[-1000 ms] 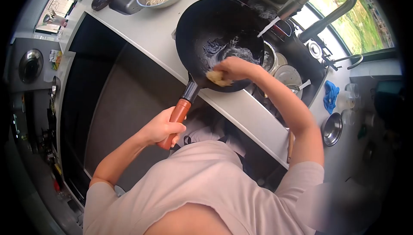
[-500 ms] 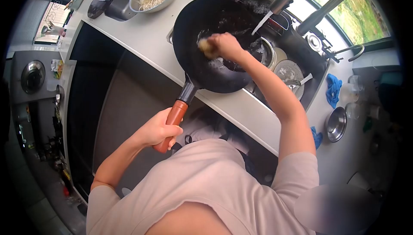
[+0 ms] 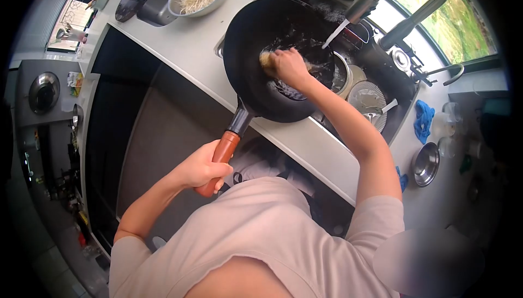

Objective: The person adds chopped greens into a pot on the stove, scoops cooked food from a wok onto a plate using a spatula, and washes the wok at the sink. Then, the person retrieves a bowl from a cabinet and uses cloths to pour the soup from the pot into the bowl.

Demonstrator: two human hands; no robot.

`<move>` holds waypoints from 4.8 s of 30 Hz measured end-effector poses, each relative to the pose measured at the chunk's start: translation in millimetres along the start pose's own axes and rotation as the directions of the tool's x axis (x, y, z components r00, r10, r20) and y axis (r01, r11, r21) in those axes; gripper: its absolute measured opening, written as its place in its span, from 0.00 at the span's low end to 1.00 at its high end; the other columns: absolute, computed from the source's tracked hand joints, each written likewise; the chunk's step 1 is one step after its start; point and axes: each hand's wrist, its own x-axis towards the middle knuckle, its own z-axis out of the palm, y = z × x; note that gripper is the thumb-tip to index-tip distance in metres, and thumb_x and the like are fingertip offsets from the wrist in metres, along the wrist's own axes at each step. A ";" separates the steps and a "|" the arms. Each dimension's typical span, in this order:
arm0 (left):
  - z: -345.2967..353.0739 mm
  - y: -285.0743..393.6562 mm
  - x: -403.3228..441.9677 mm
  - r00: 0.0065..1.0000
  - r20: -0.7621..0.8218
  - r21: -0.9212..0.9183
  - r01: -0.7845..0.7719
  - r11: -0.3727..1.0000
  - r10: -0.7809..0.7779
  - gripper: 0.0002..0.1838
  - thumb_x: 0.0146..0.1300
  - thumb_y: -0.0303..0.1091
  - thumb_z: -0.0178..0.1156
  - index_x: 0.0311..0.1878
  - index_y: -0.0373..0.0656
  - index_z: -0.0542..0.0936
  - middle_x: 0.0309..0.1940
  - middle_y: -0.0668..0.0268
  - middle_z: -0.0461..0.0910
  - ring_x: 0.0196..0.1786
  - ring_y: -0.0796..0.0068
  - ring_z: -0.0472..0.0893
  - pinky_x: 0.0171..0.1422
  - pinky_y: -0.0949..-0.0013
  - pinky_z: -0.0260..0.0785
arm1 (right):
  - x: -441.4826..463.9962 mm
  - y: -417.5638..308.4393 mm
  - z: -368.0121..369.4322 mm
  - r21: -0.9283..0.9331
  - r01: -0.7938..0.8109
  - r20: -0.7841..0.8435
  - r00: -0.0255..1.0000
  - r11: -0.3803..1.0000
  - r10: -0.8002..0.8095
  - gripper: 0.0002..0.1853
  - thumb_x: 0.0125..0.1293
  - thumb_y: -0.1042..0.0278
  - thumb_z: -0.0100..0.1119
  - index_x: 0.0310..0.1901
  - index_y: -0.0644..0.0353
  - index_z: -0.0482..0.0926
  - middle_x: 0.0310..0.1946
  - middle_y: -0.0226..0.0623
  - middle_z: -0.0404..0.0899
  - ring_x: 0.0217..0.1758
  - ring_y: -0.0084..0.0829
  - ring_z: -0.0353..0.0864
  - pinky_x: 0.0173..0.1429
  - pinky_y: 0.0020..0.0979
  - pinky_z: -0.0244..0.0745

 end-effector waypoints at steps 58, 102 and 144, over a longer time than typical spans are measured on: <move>24.7 18.6 -9.6 0.955 -0.273 0.112 -0.085 0.990 0.113 0.19 0.53 0.25 0.58 0.48 0.33 0.67 0.20 0.66 0.70 0.14 0.78 0.72 0.19 0.73 0.67 | -44.0 234.3 -93.5 -0.042 -0.498 -0.158 0.859 0.866 0.487 0.14 0.61 0.68 0.54 0.49 0.58 0.73 0.47 0.47 0.78 0.48 0.49 0.80 0.52 0.44 0.75; -21.7 -144.2 7.9 0.851 -0.339 -0.500 -0.525 0.689 0.402 0.20 0.57 0.22 0.55 0.53 0.36 0.63 0.22 0.62 0.72 0.16 0.74 0.74 0.19 0.72 0.69 | -156.7 -22.0 -119.1 0.353 -0.764 0.062 0.595 0.540 0.802 0.13 0.61 0.70 0.54 0.42 0.72 0.79 0.36 0.57 0.81 0.42 0.53 0.81 0.48 0.43 0.74; -52.8 -191.3 69.4 0.887 -0.322 -0.579 -0.462 0.672 0.333 0.39 0.67 0.68 0.41 0.67 0.44 0.64 0.46 0.57 0.78 0.49 0.60 0.81 0.55 0.57 0.76 | -181.0 -59.6 -85.6 0.648 -0.721 0.250 0.506 0.246 0.825 0.17 0.62 0.72 0.58 0.50 0.62 0.67 0.24 0.37 0.80 0.24 0.26 0.76 0.32 0.30 0.71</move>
